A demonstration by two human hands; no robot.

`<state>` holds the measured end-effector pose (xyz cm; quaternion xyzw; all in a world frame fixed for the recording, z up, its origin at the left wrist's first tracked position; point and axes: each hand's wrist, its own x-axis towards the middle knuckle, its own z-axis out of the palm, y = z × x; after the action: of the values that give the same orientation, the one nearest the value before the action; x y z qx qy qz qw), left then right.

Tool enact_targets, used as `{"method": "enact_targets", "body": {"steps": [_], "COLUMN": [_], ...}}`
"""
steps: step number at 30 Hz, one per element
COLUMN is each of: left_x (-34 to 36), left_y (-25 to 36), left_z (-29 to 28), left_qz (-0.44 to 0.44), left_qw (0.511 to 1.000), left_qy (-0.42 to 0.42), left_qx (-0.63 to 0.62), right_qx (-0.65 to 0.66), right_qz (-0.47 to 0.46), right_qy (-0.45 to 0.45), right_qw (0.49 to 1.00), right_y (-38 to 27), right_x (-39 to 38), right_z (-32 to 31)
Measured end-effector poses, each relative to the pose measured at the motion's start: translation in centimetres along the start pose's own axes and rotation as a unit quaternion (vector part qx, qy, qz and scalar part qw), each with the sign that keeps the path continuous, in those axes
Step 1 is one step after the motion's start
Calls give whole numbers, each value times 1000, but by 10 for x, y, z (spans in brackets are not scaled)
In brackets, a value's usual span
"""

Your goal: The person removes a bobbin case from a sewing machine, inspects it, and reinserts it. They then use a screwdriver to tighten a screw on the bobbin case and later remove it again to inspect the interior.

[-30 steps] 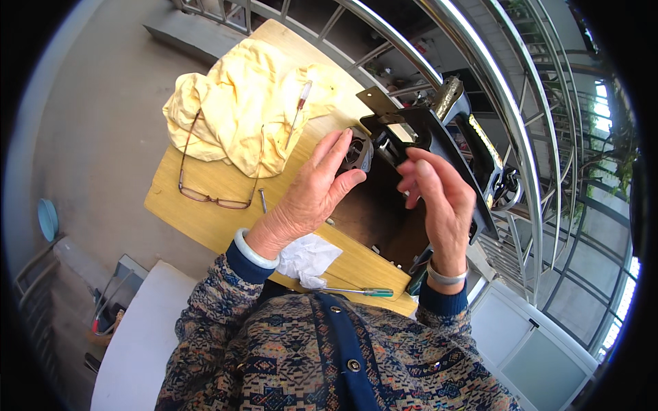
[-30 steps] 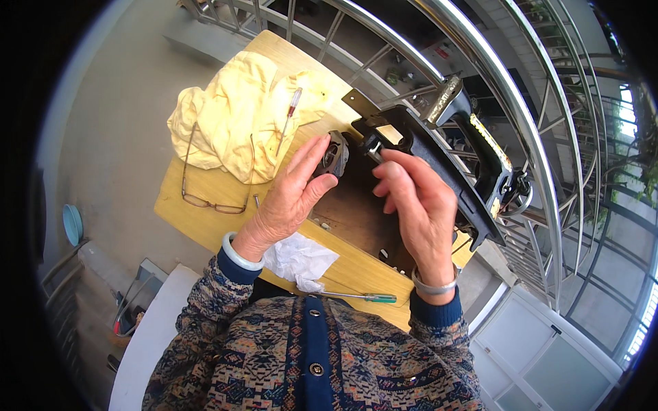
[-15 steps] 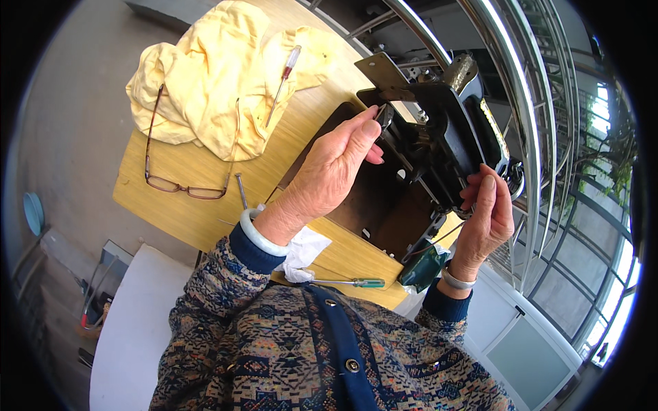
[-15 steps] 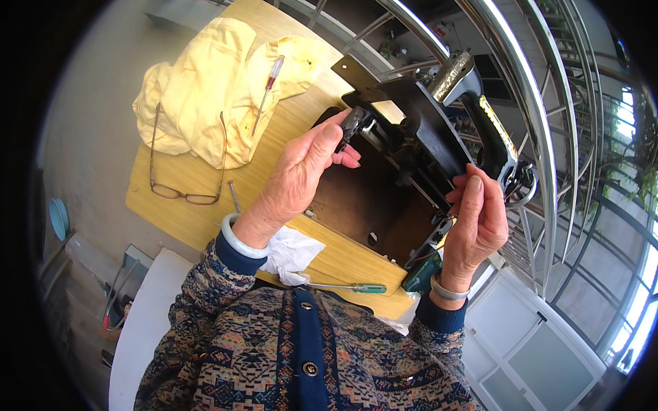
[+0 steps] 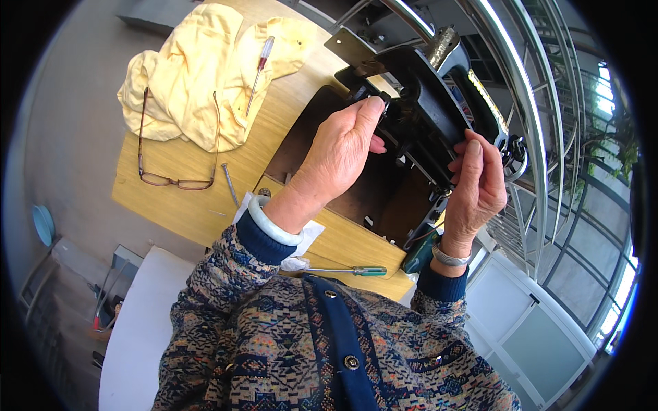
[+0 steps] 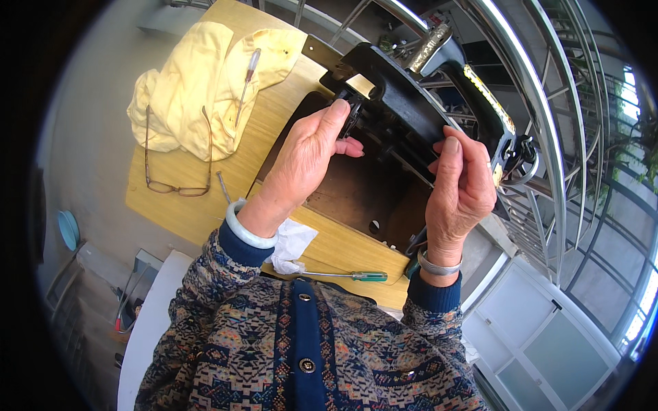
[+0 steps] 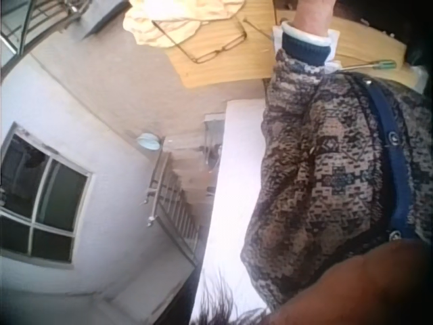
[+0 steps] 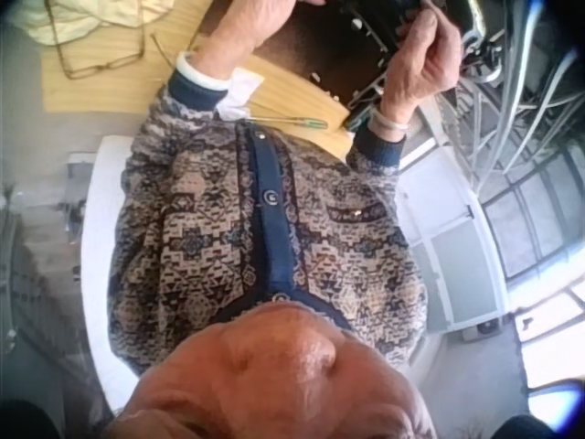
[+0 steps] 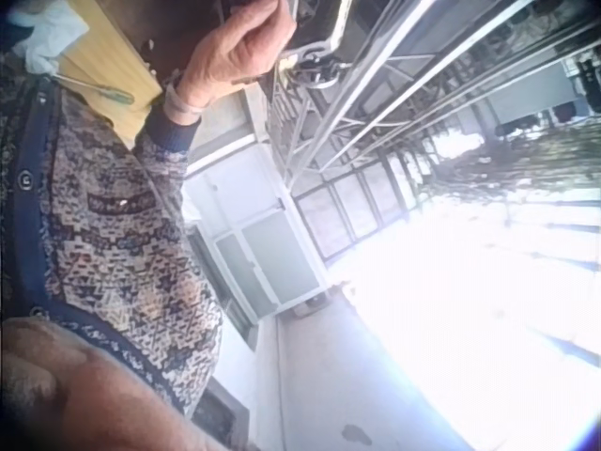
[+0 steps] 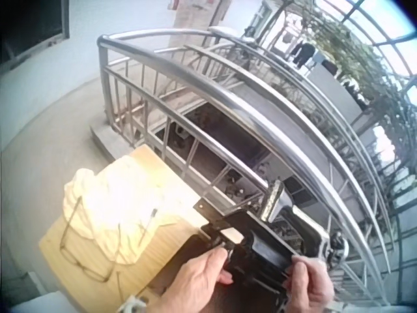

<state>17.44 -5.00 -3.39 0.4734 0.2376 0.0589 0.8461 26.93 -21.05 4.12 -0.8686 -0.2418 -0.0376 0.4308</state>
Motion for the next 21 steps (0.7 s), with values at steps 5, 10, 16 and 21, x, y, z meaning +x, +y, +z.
{"method": "enact_targets", "body": {"steps": [5, 10, 16, 21], "left_x": [7, 15, 20, 13], "left_y": [-1, -5, 0, 6], "left_z": [3, 1, 0, -5], "left_qz": [-35, -65, -84, -89], "left_qw": [999, 998, 996, 996], "left_qy": [-7, -9, 7, -4], "left_qx": [1, -2, -23, -26], "right_qx": [34, 32, 26, 17], "right_qz": [-13, -37, -35, -30], "right_qy": [-9, -13, -13, -9], "right_qw": [999, 999, 999, 999], "right_y": [3, 5, 5, 4], "right_x": [2, 4, 4, 3], "right_z": [0, -1, -1, -1]}}
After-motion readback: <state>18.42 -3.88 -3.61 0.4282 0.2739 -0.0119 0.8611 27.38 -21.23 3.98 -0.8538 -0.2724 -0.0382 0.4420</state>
